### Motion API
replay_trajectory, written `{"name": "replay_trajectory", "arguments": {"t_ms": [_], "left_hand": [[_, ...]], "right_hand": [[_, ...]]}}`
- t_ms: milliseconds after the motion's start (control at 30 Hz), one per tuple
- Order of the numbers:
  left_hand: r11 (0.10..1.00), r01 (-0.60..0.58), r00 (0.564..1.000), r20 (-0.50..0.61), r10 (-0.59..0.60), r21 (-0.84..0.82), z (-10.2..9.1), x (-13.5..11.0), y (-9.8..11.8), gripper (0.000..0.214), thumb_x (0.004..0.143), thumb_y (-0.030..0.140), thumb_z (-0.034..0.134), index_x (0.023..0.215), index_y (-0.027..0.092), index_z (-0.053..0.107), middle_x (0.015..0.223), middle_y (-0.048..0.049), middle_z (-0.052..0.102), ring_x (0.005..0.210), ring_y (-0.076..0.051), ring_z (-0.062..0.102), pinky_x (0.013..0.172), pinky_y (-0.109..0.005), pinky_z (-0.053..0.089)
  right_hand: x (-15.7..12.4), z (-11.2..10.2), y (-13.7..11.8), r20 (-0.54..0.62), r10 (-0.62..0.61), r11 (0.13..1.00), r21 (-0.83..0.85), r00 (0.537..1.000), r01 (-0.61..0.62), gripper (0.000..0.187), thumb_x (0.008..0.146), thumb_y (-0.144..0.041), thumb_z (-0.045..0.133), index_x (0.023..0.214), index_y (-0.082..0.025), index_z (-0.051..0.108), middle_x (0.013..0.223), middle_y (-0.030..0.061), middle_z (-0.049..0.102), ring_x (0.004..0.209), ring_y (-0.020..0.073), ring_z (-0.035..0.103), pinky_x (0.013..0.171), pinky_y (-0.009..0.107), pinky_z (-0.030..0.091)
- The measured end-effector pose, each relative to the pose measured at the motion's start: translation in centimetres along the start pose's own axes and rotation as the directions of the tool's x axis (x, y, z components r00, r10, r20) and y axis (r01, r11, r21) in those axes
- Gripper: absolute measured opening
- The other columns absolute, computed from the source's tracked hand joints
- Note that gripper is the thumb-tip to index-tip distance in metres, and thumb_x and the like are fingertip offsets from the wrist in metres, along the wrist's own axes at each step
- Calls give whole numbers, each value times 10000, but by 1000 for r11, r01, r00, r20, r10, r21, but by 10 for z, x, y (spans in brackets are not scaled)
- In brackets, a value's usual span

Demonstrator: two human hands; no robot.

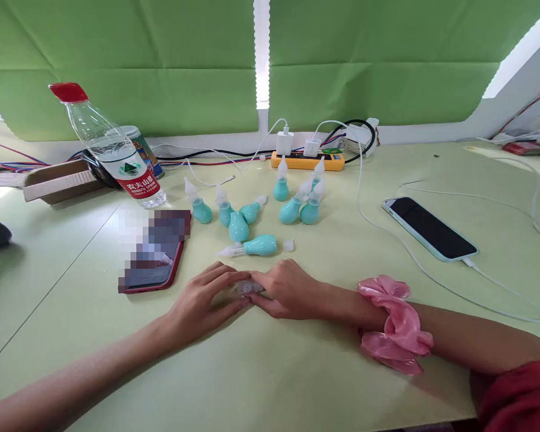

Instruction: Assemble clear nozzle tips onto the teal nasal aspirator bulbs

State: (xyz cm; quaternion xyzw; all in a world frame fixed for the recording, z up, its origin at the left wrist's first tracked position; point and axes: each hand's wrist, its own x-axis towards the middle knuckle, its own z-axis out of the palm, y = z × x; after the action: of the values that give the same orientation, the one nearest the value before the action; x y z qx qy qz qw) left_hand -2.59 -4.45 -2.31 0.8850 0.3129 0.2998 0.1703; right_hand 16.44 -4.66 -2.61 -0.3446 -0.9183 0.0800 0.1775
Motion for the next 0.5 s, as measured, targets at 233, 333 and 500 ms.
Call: {"name": "replay_trajectory", "arguments": {"t_ms": [233, 333, 500], "left_hand": [[997, 82, 997, -5, -82, 0, 2, 2, -5, 146, 759, 193, 509, 873, 145, 587, 798, -67, 605, 730, -149, 558, 657, -278, 480], [996, 86, 996, -7, -86, 4, 1, 2, -5, 158, 751, 187, 509, 879, 143, 589, 784, -66, 599, 724, -147, 552, 653, -275, 479], [996, 89, 996, 9, -89, -2, 0, 2, -6, 161, 751, 187, 505, 888, 153, 581, 790, -63, 595, 728, -145, 549, 649, -269, 478]], "right_hand": [[0, -4, 8, 50, 337, 581, 775, 940, -249, 261, 612, -76, 472, 787, -205, 328, 568, -84, 332, 443, 42, 298, 399, 168, 242], [1, -5, 8, 170, 387, 245, 929, 906, -279, 238, 592, -64, 421, 746, -204, 305, 686, -42, 461, 483, 45, 411, 445, 192, 371], [2, 2, 5, 118, 493, 178, 956, 862, -232, 169, 640, -53, 410, 718, -190, 349, 722, -9, 512, 628, 93, 535, 592, 293, 508]]}}
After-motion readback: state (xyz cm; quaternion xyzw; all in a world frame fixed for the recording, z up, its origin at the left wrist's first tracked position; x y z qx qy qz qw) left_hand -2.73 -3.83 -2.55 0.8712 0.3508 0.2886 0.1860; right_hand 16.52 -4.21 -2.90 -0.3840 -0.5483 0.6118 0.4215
